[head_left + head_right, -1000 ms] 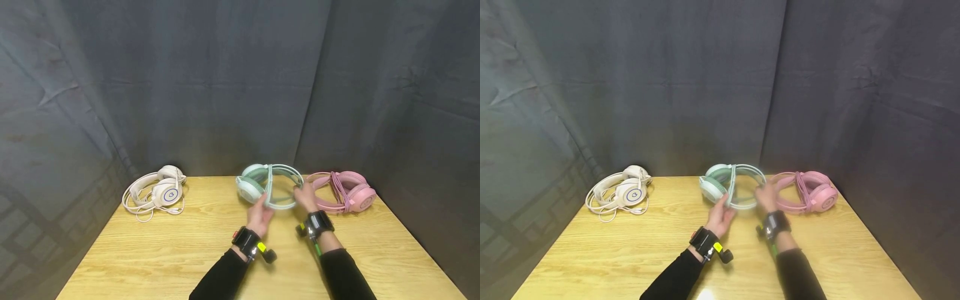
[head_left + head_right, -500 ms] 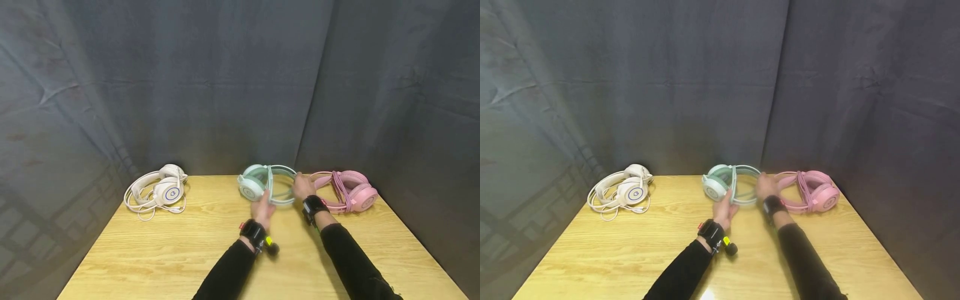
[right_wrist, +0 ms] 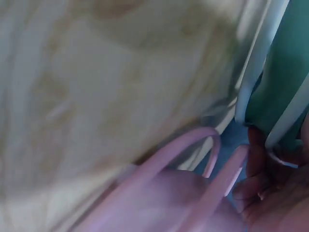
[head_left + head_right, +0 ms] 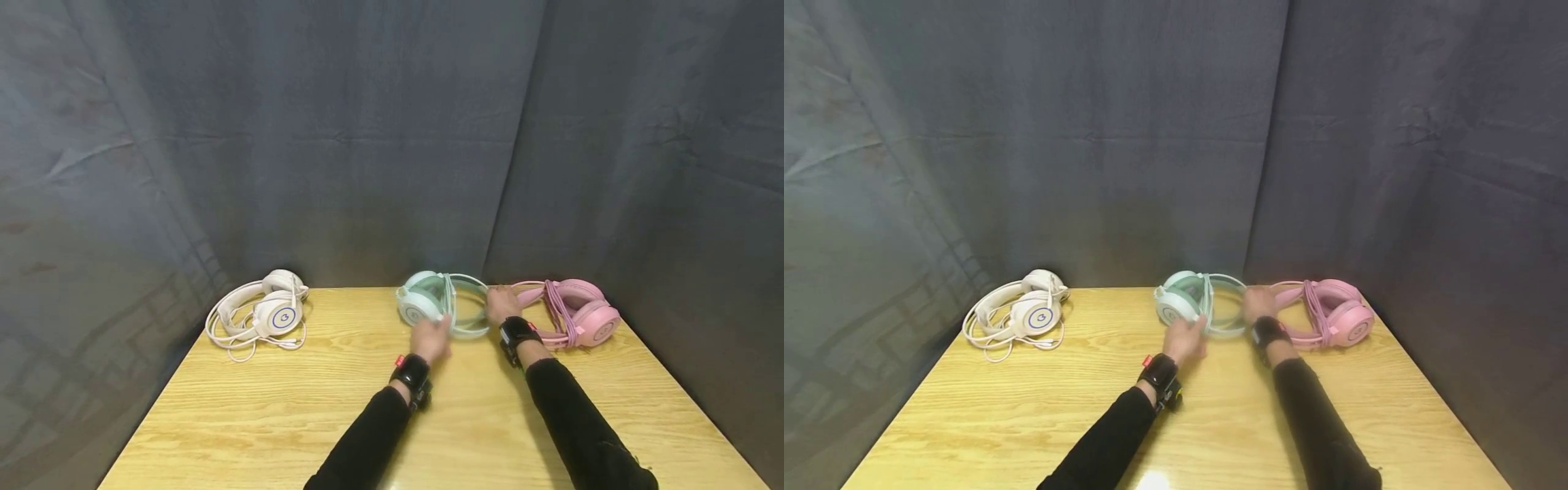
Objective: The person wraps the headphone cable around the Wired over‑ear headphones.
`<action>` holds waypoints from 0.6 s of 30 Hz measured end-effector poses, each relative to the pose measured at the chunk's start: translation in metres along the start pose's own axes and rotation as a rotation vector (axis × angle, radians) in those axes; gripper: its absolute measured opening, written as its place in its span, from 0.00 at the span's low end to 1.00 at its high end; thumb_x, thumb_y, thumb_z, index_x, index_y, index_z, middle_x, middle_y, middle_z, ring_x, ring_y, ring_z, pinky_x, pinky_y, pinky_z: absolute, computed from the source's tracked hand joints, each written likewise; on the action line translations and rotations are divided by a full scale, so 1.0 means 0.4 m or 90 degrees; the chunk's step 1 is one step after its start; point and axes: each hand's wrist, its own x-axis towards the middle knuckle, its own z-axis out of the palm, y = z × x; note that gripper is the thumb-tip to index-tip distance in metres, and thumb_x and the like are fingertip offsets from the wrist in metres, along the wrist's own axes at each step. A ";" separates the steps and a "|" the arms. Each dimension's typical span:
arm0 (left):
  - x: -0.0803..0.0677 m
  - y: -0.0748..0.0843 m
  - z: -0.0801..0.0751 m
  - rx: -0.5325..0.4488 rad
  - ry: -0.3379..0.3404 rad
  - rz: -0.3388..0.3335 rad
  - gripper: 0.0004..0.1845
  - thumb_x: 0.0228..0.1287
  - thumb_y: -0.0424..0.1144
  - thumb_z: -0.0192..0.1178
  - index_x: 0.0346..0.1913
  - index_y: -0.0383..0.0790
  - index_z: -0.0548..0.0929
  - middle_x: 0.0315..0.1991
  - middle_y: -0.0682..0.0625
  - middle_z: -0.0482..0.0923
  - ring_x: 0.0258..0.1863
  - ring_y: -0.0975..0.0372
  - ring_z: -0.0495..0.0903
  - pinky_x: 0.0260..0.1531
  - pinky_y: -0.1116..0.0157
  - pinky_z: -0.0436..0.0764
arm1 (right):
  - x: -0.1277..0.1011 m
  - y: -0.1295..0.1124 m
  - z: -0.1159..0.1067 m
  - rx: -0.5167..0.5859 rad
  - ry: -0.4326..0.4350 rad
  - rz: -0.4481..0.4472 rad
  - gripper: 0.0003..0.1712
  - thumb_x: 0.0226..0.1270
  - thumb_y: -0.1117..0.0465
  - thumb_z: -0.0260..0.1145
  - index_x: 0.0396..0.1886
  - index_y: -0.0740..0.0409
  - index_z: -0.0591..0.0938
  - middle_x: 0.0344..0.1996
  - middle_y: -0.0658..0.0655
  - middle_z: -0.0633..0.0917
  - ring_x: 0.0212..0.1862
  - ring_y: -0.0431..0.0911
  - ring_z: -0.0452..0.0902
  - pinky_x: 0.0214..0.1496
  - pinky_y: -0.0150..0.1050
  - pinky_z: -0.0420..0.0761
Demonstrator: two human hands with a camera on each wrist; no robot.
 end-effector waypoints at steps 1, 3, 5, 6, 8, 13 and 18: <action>-0.001 0.002 -0.002 0.045 0.006 0.026 0.23 0.70 0.55 0.53 0.25 0.42 0.79 0.16 0.50 0.78 0.15 0.60 0.76 0.19 0.66 0.73 | -0.001 0.004 0.004 -0.007 0.000 -0.004 0.12 0.54 0.71 0.60 0.37 0.73 0.81 0.39 0.74 0.81 0.48 0.69 0.76 0.54 0.62 0.75; -0.003 0.006 -0.002 0.139 0.022 0.074 0.23 0.70 0.54 0.53 0.21 0.44 0.75 0.16 0.52 0.73 0.16 0.61 0.72 0.19 0.66 0.70 | -0.004 0.009 0.010 -0.020 0.001 -0.007 0.10 0.55 0.69 0.61 0.36 0.72 0.82 0.38 0.73 0.82 0.47 0.69 0.76 0.52 0.63 0.76; -0.003 0.010 0.000 0.235 0.036 0.116 0.24 0.71 0.54 0.52 0.18 0.45 0.72 0.16 0.54 0.70 0.17 0.62 0.69 0.19 0.67 0.67 | -0.007 0.012 0.013 -0.024 0.003 -0.006 0.11 0.54 0.68 0.63 0.36 0.71 0.82 0.38 0.72 0.82 0.48 0.69 0.75 0.50 0.64 0.76; -0.003 0.012 0.001 0.275 0.036 0.132 0.24 0.71 0.54 0.52 0.17 0.46 0.71 0.15 0.54 0.70 0.16 0.62 0.69 0.18 0.67 0.67 | -0.008 0.013 0.014 -0.026 0.005 -0.005 0.12 0.54 0.68 0.64 0.37 0.71 0.83 0.39 0.72 0.81 0.48 0.69 0.75 0.51 0.64 0.76; -0.002 0.016 0.004 0.365 0.038 0.168 0.25 0.72 0.54 0.51 0.16 0.47 0.71 0.15 0.54 0.70 0.15 0.63 0.69 0.17 0.68 0.67 | -0.010 0.013 0.014 -0.027 0.011 -0.003 0.13 0.54 0.67 0.64 0.39 0.71 0.82 0.40 0.73 0.80 0.50 0.69 0.74 0.51 0.65 0.75; -0.002 0.025 0.000 0.535 0.036 0.277 0.22 0.72 0.53 0.51 0.21 0.47 0.78 0.18 0.54 0.75 0.15 0.64 0.71 0.13 0.69 0.68 | -0.013 0.007 0.009 -0.020 0.020 0.012 0.13 0.57 0.65 0.65 0.40 0.71 0.82 0.42 0.73 0.75 0.52 0.70 0.71 0.53 0.64 0.73; -0.006 0.015 -0.029 0.605 0.001 0.352 0.15 0.71 0.50 0.54 0.29 0.50 0.84 0.20 0.55 0.77 0.16 0.65 0.71 0.12 0.70 0.67 | -0.014 -0.006 0.008 0.009 0.050 0.021 0.20 0.62 0.59 0.66 0.47 0.71 0.80 0.45 0.73 0.74 0.52 0.69 0.70 0.51 0.63 0.73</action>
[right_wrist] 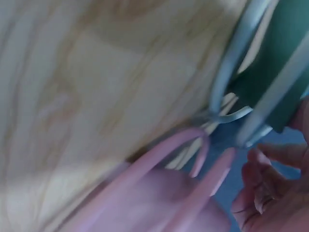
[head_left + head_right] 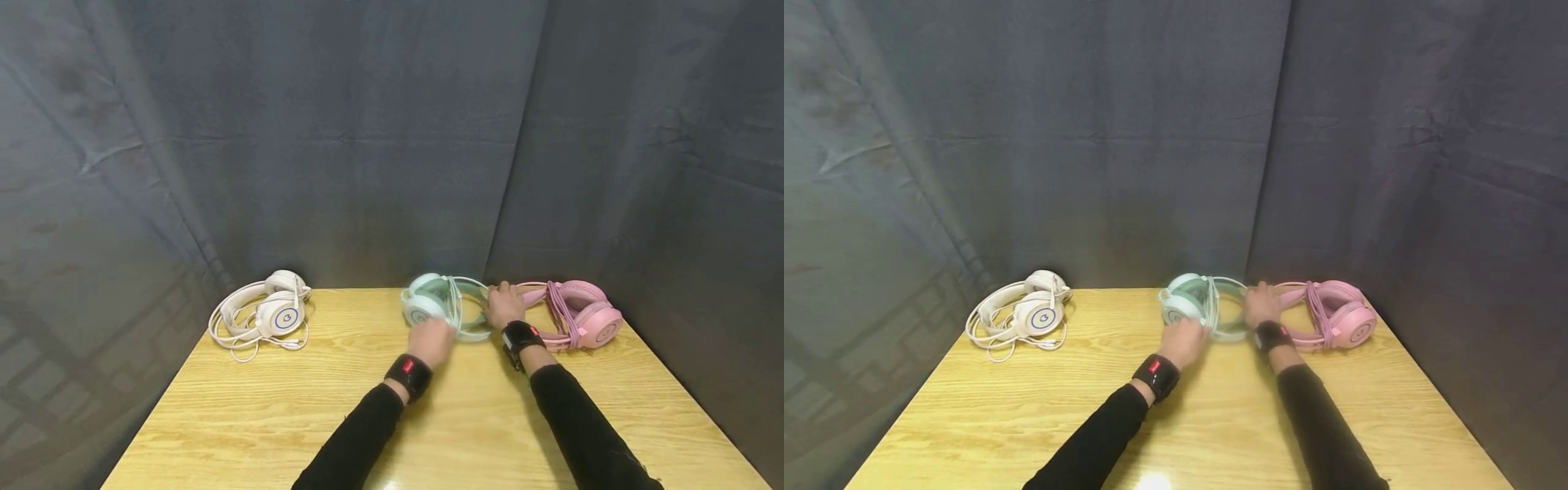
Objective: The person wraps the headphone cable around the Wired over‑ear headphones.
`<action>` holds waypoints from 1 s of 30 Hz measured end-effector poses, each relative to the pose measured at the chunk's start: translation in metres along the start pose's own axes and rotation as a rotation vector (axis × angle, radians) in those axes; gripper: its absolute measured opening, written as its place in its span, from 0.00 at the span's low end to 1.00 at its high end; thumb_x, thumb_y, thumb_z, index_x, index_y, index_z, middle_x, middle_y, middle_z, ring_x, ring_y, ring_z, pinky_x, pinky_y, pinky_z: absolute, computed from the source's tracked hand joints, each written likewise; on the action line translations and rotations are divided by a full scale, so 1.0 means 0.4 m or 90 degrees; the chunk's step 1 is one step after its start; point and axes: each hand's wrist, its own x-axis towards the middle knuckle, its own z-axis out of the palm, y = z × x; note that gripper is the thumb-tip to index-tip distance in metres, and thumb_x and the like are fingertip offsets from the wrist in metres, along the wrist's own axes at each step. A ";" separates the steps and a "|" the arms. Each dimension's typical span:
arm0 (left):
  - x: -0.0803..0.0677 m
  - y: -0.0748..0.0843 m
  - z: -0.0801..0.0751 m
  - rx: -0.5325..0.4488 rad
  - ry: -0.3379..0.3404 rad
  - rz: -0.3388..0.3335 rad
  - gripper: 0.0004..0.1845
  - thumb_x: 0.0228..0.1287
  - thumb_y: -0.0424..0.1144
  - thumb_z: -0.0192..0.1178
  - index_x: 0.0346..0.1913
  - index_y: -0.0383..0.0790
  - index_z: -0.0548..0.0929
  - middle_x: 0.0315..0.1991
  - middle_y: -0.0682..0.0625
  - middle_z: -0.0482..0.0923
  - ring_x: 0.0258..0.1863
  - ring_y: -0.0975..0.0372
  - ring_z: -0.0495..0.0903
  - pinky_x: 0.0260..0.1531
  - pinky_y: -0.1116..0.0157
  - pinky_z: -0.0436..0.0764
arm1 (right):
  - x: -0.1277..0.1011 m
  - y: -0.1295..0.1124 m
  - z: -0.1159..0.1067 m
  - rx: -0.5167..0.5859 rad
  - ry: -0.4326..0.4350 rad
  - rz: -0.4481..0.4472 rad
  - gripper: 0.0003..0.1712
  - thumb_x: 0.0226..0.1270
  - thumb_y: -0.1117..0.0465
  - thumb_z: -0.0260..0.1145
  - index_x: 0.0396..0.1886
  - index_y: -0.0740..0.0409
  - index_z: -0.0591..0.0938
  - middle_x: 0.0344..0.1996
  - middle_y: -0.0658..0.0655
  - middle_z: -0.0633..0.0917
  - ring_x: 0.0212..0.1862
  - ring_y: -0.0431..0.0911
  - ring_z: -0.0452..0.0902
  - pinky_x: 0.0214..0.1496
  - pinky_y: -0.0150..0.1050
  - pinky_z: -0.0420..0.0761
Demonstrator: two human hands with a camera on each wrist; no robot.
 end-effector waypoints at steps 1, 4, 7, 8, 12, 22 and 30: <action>-0.003 -0.008 0.000 0.006 -0.004 0.014 0.13 0.70 0.49 0.55 0.31 0.51 0.85 0.21 0.56 0.78 0.17 0.65 0.72 0.13 0.70 0.68 | -0.001 -0.004 0.000 0.008 0.013 -0.005 0.22 0.63 0.59 0.66 0.49 0.72 0.79 0.46 0.73 0.75 0.52 0.69 0.70 0.50 0.64 0.73; -0.016 -0.036 -0.009 0.004 -0.016 0.040 0.08 0.68 0.46 0.58 0.39 0.60 0.87 0.26 0.57 0.82 0.20 0.65 0.74 0.14 0.70 0.69 | -0.016 -0.021 -0.006 0.052 0.047 -0.023 0.24 0.64 0.59 0.65 0.55 0.72 0.78 0.50 0.74 0.76 0.53 0.69 0.72 0.51 0.65 0.74; -0.031 -0.069 -0.021 -0.003 -0.008 0.033 0.07 0.66 0.45 0.59 0.33 0.55 0.87 0.25 0.55 0.82 0.21 0.63 0.75 0.14 0.68 0.69 | -0.046 -0.040 -0.018 0.104 0.057 -0.039 0.24 0.66 0.59 0.62 0.56 0.72 0.78 0.53 0.75 0.77 0.54 0.70 0.74 0.55 0.68 0.72; -0.037 -0.080 -0.027 -0.002 -0.003 0.030 0.08 0.66 0.45 0.60 0.30 0.53 0.86 0.23 0.55 0.81 0.20 0.63 0.75 0.14 0.67 0.69 | -0.058 -0.046 -0.023 0.128 0.055 -0.040 0.23 0.67 0.59 0.62 0.56 0.72 0.78 0.54 0.75 0.77 0.55 0.70 0.74 0.56 0.69 0.71; -0.059 -0.125 -0.050 -0.001 0.019 0.013 0.21 0.68 0.46 0.59 0.16 0.47 0.73 0.14 0.55 0.70 0.15 0.64 0.69 0.12 0.67 0.66 | -0.103 -0.065 -0.044 0.213 0.038 -0.022 0.23 0.69 0.58 0.60 0.57 0.72 0.77 0.56 0.75 0.77 0.57 0.69 0.74 0.61 0.66 0.71; -0.116 -0.245 -0.104 -0.062 0.046 -0.049 0.21 0.68 0.46 0.60 0.17 0.47 0.71 0.14 0.56 0.67 0.15 0.63 0.67 0.15 0.67 0.65 | -0.156 -0.070 -0.065 0.314 -0.024 0.004 0.25 0.73 0.57 0.57 0.63 0.67 0.74 0.59 0.69 0.79 0.55 0.63 0.78 0.61 0.61 0.73; -0.192 -0.344 -0.127 -0.109 0.086 -0.106 0.11 0.67 0.45 0.62 0.30 0.43 0.84 0.18 0.54 0.74 0.16 0.65 0.67 0.15 0.67 0.63 | -0.167 -0.082 -0.086 0.310 -0.039 -0.005 0.26 0.73 0.55 0.58 0.65 0.65 0.72 0.61 0.67 0.78 0.61 0.64 0.75 0.65 0.62 0.69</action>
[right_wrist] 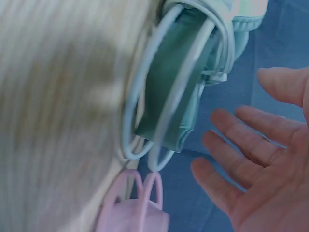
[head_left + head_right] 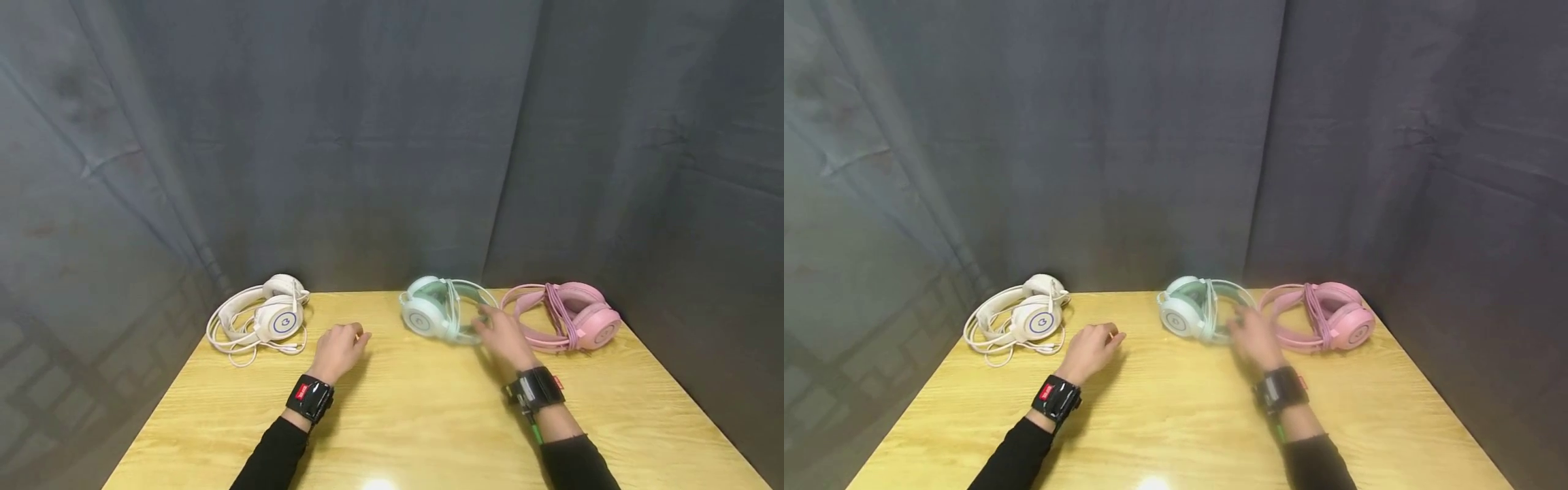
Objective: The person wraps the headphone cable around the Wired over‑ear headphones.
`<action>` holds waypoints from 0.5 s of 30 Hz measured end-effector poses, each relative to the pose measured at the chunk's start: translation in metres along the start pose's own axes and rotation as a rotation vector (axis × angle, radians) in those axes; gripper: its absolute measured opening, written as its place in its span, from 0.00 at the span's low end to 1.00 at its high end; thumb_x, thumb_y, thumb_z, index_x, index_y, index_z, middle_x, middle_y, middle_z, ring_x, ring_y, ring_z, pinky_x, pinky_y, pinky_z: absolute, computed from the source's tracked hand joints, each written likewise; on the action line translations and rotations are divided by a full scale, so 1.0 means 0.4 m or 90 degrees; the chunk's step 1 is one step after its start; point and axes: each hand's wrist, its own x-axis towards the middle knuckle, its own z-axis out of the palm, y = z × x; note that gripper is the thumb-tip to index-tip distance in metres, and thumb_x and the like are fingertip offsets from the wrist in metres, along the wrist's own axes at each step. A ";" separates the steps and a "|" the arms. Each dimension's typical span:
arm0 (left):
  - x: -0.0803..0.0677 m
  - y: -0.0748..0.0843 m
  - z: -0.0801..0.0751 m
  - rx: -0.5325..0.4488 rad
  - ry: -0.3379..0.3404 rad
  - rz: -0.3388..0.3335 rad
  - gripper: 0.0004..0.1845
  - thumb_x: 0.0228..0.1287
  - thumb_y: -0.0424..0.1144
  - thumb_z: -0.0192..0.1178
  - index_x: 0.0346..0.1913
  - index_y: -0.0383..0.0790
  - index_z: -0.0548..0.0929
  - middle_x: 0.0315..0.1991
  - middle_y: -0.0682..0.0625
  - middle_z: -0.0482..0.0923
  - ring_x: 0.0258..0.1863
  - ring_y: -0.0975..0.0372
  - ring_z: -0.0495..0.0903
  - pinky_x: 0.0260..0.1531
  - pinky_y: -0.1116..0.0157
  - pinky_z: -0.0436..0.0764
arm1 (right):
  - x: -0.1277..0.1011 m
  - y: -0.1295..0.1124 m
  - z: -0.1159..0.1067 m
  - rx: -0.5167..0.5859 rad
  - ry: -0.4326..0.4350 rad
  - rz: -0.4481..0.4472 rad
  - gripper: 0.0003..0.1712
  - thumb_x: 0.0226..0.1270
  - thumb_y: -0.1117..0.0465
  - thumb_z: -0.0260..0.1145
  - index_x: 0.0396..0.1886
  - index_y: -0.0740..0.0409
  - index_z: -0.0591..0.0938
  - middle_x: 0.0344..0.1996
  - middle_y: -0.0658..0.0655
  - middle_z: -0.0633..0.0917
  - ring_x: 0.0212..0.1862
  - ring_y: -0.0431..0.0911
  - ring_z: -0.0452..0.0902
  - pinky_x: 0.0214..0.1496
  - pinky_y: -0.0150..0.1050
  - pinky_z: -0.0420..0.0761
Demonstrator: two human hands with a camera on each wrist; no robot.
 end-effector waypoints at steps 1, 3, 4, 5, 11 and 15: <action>-0.007 -0.009 -0.004 -0.007 -0.003 -0.004 0.11 0.67 0.45 0.62 0.31 0.42 0.84 0.18 0.54 0.75 0.15 0.65 0.67 0.14 0.68 0.63 | -0.003 -0.004 -0.002 0.000 0.000 0.001 0.27 0.73 0.55 0.58 0.65 0.65 0.72 0.61 0.68 0.78 0.62 0.64 0.73 0.66 0.62 0.68; -0.016 -0.023 -0.013 -0.005 0.000 -0.011 0.11 0.66 0.45 0.62 0.31 0.42 0.84 0.19 0.53 0.76 0.16 0.64 0.68 0.14 0.68 0.64 | -0.007 -0.010 -0.005 0.001 -0.002 0.002 0.27 0.73 0.55 0.58 0.65 0.65 0.72 0.61 0.68 0.77 0.64 0.65 0.71 0.68 0.62 0.66; -0.019 -0.028 -0.019 -0.004 0.005 -0.014 0.11 0.66 0.45 0.62 0.31 0.42 0.84 0.20 0.53 0.77 0.16 0.64 0.69 0.14 0.67 0.64 | -0.009 -0.013 -0.007 0.000 -0.006 0.000 0.27 0.73 0.55 0.57 0.65 0.65 0.72 0.62 0.68 0.77 0.64 0.66 0.71 0.67 0.62 0.67; -0.019 -0.034 -0.025 0.000 0.012 -0.015 0.11 0.66 0.45 0.62 0.31 0.42 0.84 0.20 0.52 0.78 0.17 0.64 0.70 0.15 0.67 0.65 | -0.009 -0.014 -0.008 -0.002 -0.009 0.000 0.27 0.73 0.55 0.57 0.66 0.65 0.72 0.62 0.69 0.76 0.64 0.66 0.71 0.66 0.63 0.67; -0.001 -0.079 -0.072 0.003 0.125 -0.019 0.08 0.62 0.41 0.66 0.30 0.40 0.85 0.25 0.48 0.83 0.23 0.57 0.79 0.21 0.60 0.75 | -0.008 -0.016 -0.016 -0.013 -0.028 0.002 0.26 0.73 0.54 0.57 0.65 0.64 0.73 0.61 0.70 0.77 0.60 0.65 0.74 0.66 0.64 0.67; 0.007 -0.128 -0.104 0.012 0.206 -0.055 0.07 0.57 0.37 0.69 0.33 0.36 0.84 0.32 0.41 0.82 0.34 0.46 0.79 0.32 0.52 0.77 | -0.004 -0.017 -0.020 -0.013 -0.034 -0.006 0.26 0.73 0.54 0.56 0.65 0.65 0.73 0.61 0.70 0.76 0.62 0.67 0.72 0.66 0.64 0.66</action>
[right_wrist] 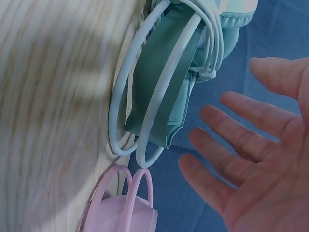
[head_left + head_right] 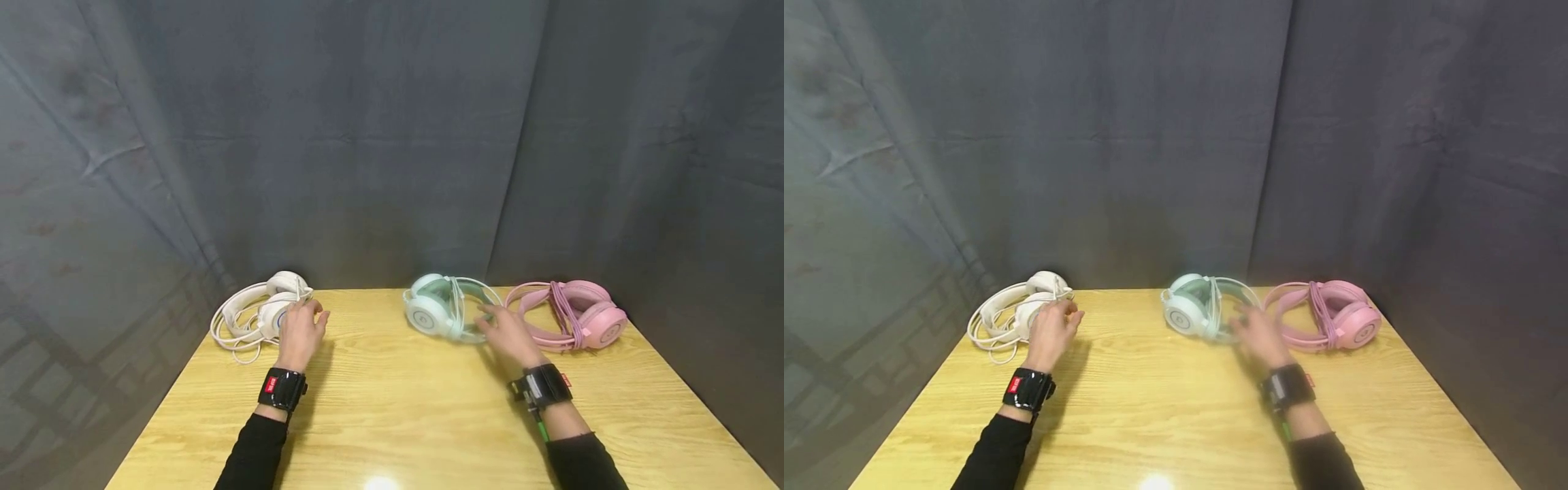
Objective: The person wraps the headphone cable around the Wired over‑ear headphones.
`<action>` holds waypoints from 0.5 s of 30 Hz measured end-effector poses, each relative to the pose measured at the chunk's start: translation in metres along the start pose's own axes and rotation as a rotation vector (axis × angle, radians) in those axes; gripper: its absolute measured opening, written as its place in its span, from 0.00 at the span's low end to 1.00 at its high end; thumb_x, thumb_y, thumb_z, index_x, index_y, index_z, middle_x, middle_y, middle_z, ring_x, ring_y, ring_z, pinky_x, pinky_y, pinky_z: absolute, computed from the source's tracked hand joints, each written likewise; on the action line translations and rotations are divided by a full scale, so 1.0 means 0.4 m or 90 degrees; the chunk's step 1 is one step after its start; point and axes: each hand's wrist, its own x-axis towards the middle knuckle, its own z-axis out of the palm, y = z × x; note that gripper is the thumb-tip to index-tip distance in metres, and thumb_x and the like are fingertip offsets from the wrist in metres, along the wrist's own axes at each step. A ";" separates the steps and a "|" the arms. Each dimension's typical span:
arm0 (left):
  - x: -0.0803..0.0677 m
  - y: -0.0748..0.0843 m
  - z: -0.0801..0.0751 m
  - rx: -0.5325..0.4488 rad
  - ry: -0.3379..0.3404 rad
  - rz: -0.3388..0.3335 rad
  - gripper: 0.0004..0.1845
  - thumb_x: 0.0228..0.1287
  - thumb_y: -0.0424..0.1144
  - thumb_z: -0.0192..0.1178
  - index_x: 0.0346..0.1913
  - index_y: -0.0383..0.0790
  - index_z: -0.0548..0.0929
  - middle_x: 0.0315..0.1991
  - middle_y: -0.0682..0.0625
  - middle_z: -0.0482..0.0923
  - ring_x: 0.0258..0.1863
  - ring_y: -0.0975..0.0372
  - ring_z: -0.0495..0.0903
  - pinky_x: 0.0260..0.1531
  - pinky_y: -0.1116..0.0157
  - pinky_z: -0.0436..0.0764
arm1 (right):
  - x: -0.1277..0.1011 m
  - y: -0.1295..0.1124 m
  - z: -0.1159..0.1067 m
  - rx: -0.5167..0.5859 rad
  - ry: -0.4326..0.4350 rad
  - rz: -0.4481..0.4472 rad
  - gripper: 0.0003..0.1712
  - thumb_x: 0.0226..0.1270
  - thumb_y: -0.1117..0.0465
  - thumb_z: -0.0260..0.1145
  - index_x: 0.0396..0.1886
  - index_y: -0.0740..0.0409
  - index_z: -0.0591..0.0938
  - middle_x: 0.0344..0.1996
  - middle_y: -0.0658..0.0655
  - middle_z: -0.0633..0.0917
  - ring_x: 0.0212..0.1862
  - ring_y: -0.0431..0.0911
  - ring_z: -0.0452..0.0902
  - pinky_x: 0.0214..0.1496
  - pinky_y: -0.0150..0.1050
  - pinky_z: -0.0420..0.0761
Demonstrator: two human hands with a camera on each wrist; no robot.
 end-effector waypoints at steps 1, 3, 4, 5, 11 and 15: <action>0.004 -0.013 -0.005 0.003 0.011 -0.015 0.08 0.56 0.36 0.69 0.35 0.35 0.83 0.35 0.39 0.81 0.37 0.44 0.78 0.35 0.50 0.76 | 0.000 0.000 -0.002 -0.001 0.000 -0.001 0.26 0.73 0.54 0.56 0.65 0.65 0.73 0.61 0.70 0.76 0.62 0.67 0.72 0.66 0.64 0.66; 0.010 -0.040 -0.013 0.003 0.023 -0.048 0.13 0.54 0.36 0.69 0.41 0.33 0.81 0.42 0.35 0.79 0.45 0.41 0.75 0.43 0.46 0.73 | 0.000 0.002 -0.005 -0.004 0.000 -0.001 0.26 0.73 0.54 0.56 0.65 0.64 0.73 0.60 0.70 0.77 0.61 0.66 0.73 0.66 0.64 0.67; 0.011 -0.054 -0.016 0.001 0.024 -0.066 0.17 0.53 0.35 0.70 0.45 0.32 0.80 0.46 0.34 0.78 0.48 0.40 0.73 0.46 0.45 0.72 | 0.000 0.003 -0.007 -0.006 -0.002 -0.002 0.26 0.73 0.54 0.56 0.65 0.64 0.73 0.60 0.70 0.78 0.60 0.66 0.74 0.65 0.64 0.68; 0.011 -0.067 -0.018 0.000 0.023 -0.082 0.20 0.53 0.34 0.70 0.48 0.31 0.78 0.49 0.32 0.76 0.51 0.39 0.72 0.49 0.43 0.71 | -0.001 0.004 -0.008 -0.007 -0.002 -0.004 0.26 0.73 0.55 0.57 0.65 0.65 0.73 0.59 0.70 0.79 0.59 0.66 0.75 0.64 0.63 0.70; 0.004 -0.134 -0.024 0.012 0.005 -0.118 0.36 0.50 0.34 0.71 0.60 0.24 0.68 0.56 0.27 0.71 0.57 0.34 0.70 0.56 0.39 0.69 | -0.004 0.010 -0.007 -0.011 0.001 -0.017 0.25 0.73 0.56 0.58 0.64 0.66 0.74 0.57 0.70 0.80 0.55 0.64 0.79 0.61 0.63 0.72; -0.004 -0.163 -0.028 0.021 -0.028 -0.145 0.37 0.51 0.35 0.71 0.62 0.24 0.65 0.53 0.25 0.70 0.53 0.31 0.72 0.55 0.38 0.68 | 0.000 0.009 0.000 -0.007 -0.005 -0.031 0.26 0.73 0.55 0.58 0.64 0.66 0.74 0.57 0.70 0.79 0.56 0.65 0.78 0.63 0.64 0.69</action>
